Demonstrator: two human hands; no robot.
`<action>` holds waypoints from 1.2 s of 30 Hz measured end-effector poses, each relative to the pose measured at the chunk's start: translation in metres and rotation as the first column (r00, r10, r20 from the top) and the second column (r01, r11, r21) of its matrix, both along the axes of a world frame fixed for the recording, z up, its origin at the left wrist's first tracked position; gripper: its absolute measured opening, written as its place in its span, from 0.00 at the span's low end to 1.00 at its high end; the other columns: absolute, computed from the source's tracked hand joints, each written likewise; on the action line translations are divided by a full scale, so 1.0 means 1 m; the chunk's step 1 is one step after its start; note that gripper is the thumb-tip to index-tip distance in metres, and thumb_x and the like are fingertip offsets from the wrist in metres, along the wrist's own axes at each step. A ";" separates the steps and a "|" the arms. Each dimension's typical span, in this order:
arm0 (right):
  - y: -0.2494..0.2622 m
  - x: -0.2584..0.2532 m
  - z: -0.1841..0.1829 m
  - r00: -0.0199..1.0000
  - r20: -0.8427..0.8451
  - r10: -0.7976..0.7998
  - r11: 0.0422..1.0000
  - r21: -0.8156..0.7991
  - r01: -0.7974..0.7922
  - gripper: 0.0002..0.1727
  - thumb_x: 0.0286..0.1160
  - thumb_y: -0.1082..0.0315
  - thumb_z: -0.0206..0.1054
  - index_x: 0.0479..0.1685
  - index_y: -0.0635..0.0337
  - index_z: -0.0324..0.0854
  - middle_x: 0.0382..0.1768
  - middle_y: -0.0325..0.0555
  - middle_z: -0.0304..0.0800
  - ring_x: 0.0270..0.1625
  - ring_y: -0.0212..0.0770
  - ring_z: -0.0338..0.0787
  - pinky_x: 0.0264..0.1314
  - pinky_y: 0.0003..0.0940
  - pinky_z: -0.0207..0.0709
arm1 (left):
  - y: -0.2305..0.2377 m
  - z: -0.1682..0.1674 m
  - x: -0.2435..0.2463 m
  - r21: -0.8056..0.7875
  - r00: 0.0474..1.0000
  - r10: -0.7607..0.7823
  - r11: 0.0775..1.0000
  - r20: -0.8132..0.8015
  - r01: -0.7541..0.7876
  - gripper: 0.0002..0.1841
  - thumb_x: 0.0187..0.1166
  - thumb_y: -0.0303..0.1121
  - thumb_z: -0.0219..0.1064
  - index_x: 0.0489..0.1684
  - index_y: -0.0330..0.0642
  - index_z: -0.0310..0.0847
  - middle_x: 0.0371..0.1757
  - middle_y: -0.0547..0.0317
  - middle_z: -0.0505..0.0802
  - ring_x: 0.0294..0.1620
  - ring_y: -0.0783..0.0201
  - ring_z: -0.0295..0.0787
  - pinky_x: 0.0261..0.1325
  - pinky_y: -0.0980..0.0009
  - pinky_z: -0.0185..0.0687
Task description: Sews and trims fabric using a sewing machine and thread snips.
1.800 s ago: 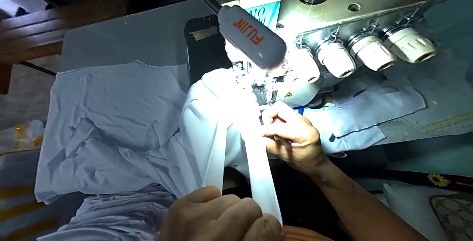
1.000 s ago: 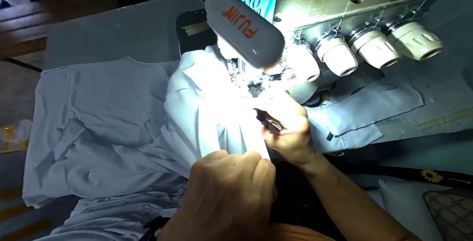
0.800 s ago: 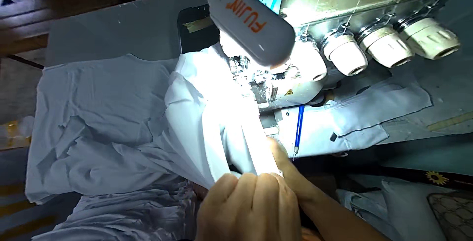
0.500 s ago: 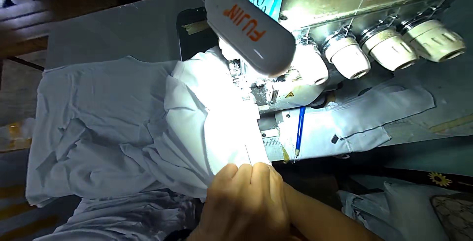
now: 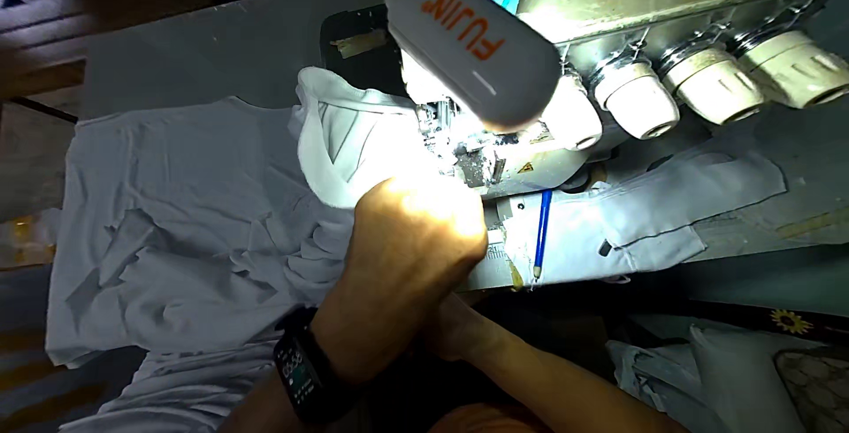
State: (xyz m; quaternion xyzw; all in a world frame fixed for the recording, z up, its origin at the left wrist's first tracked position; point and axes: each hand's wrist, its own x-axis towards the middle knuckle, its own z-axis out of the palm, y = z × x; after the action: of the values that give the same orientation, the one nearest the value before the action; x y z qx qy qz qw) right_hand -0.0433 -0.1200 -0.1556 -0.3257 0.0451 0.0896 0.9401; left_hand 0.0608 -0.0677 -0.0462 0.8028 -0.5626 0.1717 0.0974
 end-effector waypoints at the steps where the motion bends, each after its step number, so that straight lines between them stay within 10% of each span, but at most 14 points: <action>1: -0.001 -0.002 0.002 0.996 -0.023 -0.089 0.995 -0.053 0.088 0.10 0.70 0.75 0.65 0.30 0.45 0.76 0.16 0.22 0.80 0.16 0.19 0.77 0.20 0.18 0.74 | -0.001 0.000 0.003 0.000 1.000 -0.015 1.000 -0.008 0.015 0.15 0.77 0.27 0.61 0.14 0.41 0.76 0.12 0.60 0.72 0.13 0.60 0.68 0.20 0.65 0.51; 4: -0.016 -0.004 -0.005 0.897 0.251 -0.363 0.788 -0.431 0.439 0.05 0.67 0.80 0.68 0.34 0.59 0.85 0.27 0.26 0.88 0.27 0.16 0.83 0.30 0.15 0.79 | 0.002 0.004 0.008 0.017 0.997 -0.055 0.998 -0.050 0.056 0.15 0.76 0.28 0.63 0.14 0.41 0.77 0.12 0.60 0.71 0.13 0.61 0.68 0.21 0.65 0.51; 6: -0.044 -0.005 -0.013 0.793 0.543 -0.276 0.562 -0.578 0.592 0.03 0.72 0.75 0.69 0.37 0.64 0.88 0.34 0.34 0.92 0.40 0.18 0.87 0.46 0.16 0.83 | 0.009 0.007 0.008 0.016 0.992 -0.079 0.997 -0.097 0.081 0.16 0.75 0.32 0.65 0.13 0.44 0.76 0.10 0.63 0.71 0.12 0.63 0.66 0.20 0.66 0.50; 11: -0.091 -0.003 0.020 0.728 0.669 -0.151 0.101 -0.722 0.684 0.32 0.71 0.74 0.70 0.79 0.71 0.72 0.31 0.37 0.91 0.28 0.17 0.79 0.34 0.10 0.74 | 0.030 0.006 -0.016 0.004 0.987 -0.089 0.996 -0.135 0.091 0.13 0.78 0.31 0.65 0.19 0.44 0.85 0.13 0.62 0.76 0.17 0.63 0.70 0.37 0.61 0.61; 13: -0.097 0.002 0.025 0.678 0.734 -0.047 -0.008 -0.679 0.734 0.22 0.73 0.69 0.73 0.66 0.70 0.83 0.34 0.42 0.90 0.31 0.22 0.80 0.35 0.13 0.74 | 0.032 0.001 -0.024 -0.019 0.986 -0.086 0.996 -0.142 0.085 0.12 0.79 0.31 0.65 0.23 0.43 0.87 0.14 0.62 0.78 0.17 0.63 0.73 0.43 0.60 0.67; 16: -0.093 0.017 0.021 0.596 0.801 0.058 -0.051 -0.593 0.803 0.08 0.77 0.70 0.69 0.43 0.60 0.93 0.36 0.48 0.87 0.38 0.31 0.85 0.38 0.19 0.77 | 0.034 -0.015 -0.018 -0.124 0.991 -0.034 0.992 -0.132 0.018 0.09 0.73 0.37 0.71 0.26 0.44 0.87 0.22 0.59 0.86 0.27 0.60 0.82 0.53 0.57 0.69; 20: -0.092 0.020 0.018 0.593 0.803 0.062 -0.026 -0.592 0.805 0.06 0.74 0.71 0.70 0.37 0.60 0.93 0.36 0.47 0.82 0.36 0.30 0.82 0.36 0.18 0.75 | 0.045 -0.039 0.007 -0.137 0.994 0.045 0.989 -0.095 -0.058 0.12 0.66 0.34 0.72 0.43 0.38 0.89 0.61 0.45 0.92 0.71 0.48 0.85 0.78 0.39 0.64; 32: -0.092 0.040 0.025 0.637 0.771 -0.011 -0.219 -0.623 0.751 0.08 0.69 0.64 0.74 0.32 0.59 0.93 0.35 0.48 0.82 0.37 0.34 0.82 0.35 0.23 0.72 | 0.035 -0.033 0.040 -0.199 0.950 -0.014 0.979 -0.311 -0.051 0.12 0.67 0.26 0.71 0.44 0.31 0.93 0.59 0.44 0.95 0.69 0.48 0.90 0.80 0.38 0.68; 36: -0.073 0.020 0.018 0.571 0.802 -0.176 -0.108 -0.592 0.799 0.07 0.76 0.68 0.70 0.39 0.63 0.91 0.36 0.44 0.84 0.38 0.28 0.83 0.40 0.18 0.77 | 0.032 -0.031 0.048 -0.212 0.950 -0.038 0.977 -0.310 -0.030 0.12 0.67 0.24 0.70 0.46 0.32 0.93 0.61 0.46 0.94 0.71 0.52 0.88 0.82 0.47 0.71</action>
State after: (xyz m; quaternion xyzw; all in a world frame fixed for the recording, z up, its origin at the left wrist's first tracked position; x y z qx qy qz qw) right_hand -0.0236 -0.1932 -0.1377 -0.8011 -0.0187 -0.4221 0.4239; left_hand 0.1089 -0.0360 -0.0775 0.8035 -0.5200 0.1019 0.2714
